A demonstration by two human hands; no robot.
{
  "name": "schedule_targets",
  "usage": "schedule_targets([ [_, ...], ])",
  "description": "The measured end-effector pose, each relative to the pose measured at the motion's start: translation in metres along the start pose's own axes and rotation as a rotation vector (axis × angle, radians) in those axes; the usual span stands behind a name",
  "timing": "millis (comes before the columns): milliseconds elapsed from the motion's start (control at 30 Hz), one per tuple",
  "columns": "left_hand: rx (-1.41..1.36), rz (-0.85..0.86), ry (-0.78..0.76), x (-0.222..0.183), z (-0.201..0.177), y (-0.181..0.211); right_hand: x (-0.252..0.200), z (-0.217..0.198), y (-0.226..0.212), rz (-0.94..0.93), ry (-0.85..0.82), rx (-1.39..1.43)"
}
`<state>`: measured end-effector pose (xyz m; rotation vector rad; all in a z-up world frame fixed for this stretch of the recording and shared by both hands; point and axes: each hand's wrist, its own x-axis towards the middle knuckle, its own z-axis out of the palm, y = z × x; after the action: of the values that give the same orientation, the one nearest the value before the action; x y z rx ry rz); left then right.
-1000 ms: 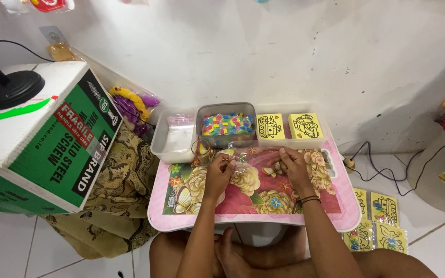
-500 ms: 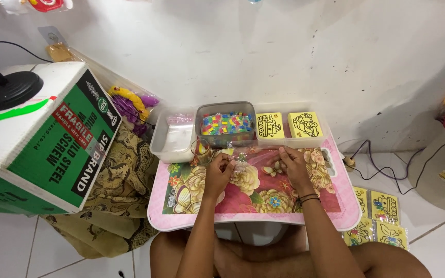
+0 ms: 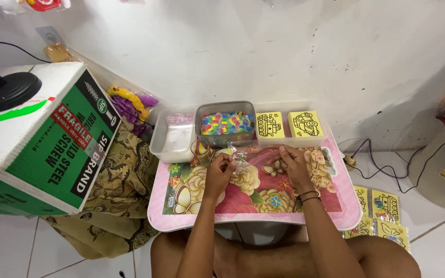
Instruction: Packaging yellow craft cards and small colorful plastic pieces into individual plastic bags on a small tray.
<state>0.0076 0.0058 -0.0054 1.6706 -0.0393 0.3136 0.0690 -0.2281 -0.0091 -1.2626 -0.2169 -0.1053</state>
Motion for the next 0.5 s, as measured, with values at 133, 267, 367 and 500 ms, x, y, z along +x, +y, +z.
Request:
schedule_targets([
  [133,-0.012,0.002,-0.004,0.003,-0.001,-0.011,-0.009,0.012,-0.022,0.002,0.005,0.004],
  [267,0.012,0.007,-0.006,0.001,-0.001,-0.008,-0.002,0.004,-0.006,-0.005,0.0,-0.015],
  [367,0.018,-0.005,-0.015,0.003,-0.001,-0.007,0.003,-0.003,0.005,-0.008,-0.017,-0.018],
  [500,0.013,0.001,-0.014,0.005,-0.001,-0.014,0.004,-0.003,0.005,-0.005,-0.055,0.002],
])
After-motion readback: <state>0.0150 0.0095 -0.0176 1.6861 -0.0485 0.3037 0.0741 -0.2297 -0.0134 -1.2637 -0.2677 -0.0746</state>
